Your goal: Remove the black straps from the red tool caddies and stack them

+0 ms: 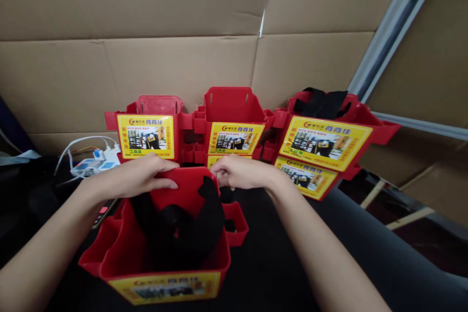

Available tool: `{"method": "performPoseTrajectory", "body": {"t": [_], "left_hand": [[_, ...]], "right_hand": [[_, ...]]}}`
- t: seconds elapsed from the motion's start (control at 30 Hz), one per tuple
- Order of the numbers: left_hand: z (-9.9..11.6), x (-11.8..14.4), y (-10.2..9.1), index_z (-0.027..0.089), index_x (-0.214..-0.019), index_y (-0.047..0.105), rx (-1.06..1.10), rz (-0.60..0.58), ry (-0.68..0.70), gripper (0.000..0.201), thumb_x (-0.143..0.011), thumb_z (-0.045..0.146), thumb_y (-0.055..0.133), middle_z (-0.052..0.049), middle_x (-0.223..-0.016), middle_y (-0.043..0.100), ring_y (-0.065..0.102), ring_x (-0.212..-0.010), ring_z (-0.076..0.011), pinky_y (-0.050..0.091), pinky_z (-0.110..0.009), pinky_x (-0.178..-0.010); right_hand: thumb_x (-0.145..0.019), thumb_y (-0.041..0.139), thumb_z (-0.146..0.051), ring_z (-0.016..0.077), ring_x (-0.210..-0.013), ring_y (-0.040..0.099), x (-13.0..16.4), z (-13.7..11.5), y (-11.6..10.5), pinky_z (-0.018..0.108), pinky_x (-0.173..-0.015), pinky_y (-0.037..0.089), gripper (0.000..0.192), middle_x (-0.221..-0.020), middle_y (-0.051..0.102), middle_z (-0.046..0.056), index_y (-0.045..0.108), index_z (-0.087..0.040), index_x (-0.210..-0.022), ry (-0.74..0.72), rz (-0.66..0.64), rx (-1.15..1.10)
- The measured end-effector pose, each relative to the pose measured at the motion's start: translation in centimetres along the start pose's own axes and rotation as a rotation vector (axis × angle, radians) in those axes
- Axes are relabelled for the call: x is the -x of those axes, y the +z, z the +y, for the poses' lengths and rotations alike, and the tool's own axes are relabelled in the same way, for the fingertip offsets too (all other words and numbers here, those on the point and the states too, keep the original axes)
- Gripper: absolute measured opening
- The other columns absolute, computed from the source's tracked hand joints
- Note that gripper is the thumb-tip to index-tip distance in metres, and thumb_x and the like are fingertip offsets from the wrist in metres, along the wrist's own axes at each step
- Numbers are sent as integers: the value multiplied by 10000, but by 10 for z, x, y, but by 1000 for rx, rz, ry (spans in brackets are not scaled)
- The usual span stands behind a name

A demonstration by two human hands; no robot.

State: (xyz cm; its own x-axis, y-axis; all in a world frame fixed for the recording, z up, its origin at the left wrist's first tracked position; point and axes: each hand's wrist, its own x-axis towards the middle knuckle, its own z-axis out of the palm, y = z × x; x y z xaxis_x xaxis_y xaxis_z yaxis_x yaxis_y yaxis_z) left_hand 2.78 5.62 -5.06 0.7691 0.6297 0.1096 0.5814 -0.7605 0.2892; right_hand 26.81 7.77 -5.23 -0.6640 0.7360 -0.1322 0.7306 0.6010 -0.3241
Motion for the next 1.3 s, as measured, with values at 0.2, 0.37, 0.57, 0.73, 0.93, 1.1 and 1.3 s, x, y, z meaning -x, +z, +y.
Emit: {"method": "performPoseTrajectory", "body": {"t": [0.2, 0.37, 0.57, 0.73, 0.93, 1.1, 1.3], "left_hand": [[-1, 8, -8, 157, -744, 540, 72, -62, 62, 139, -812, 275, 513, 7, -697, 559, 470, -616, -106, 338, -223, -587], [-3, 16, -10, 156, -801, 565, 78, -101, 18, 111, -817, 249, 508, -4, -770, 607, 517, -669, -116, 374, -219, -616], [-1, 14, -11, 159, -843, 570, 108, -119, 2, 97, -818, 211, 491, -10, -823, 626, 541, -711, -126, 381, -220, -633], [0, 14, -9, 155, -774, 558, 101, -95, 14, 62, -794, 170, 502, 6, -768, 602, 516, -665, -111, 369, -214, -606], [0, 14, -7, 149, -750, 542, 78, -65, 7, 74, -797, 175, 491, 19, -715, 566, 485, -623, -99, 356, -207, -573], [0, 13, -7, 152, -794, 558, 85, -72, 8, 72, -799, 169, 489, 15, -743, 595, 510, -647, -106, 361, -212, -587], [-2, 13, -7, 151, -804, 568, 54, -63, 23, 88, -809, 210, 503, -7, -785, 619, 542, -675, -121, 381, -230, -626]], "right_hand": [[-651, 476, -70, 119, -553, 503, -1, 20, 6, 228, -526, 348, 117, -646, 581, 42, 571, -135, -674, 332, 67, 256], [-666, 635, -199, 155, -810, 601, 13, 11, 1, 234, -703, 444, 335, -946, 651, 42, 627, -168, -999, 178, 7, 126], [-851, 448, -270, 144, -940, 570, -2, -20, 4, 246, -851, 401, 263, -1027, 631, 50, 651, -148, -964, -308, 86, -88], [-740, 516, -118, 170, -721, 599, -11, 30, 13, 263, -681, 443, 161, -744, 654, 42, 669, -113, -787, 177, -49, 111], [-718, 599, -222, 191, -1017, 541, -6, 6, 9, 265, -854, 408, 400, -1114, 593, 44, 589, -187, -1117, -130, 20, -51], [-813, 478, -203, 161, -862, 592, -12, 1, 13, 253, -793, 425, 208, -929, 651, 50, 671, -146, -862, -79, -47, 30], [-627, 655, -127, 263, -944, 584, -3, 23, 11, 352, -806, 446, 467, -1047, 631, 122, 600, -105, -1090, 277, -7, 204]]}}
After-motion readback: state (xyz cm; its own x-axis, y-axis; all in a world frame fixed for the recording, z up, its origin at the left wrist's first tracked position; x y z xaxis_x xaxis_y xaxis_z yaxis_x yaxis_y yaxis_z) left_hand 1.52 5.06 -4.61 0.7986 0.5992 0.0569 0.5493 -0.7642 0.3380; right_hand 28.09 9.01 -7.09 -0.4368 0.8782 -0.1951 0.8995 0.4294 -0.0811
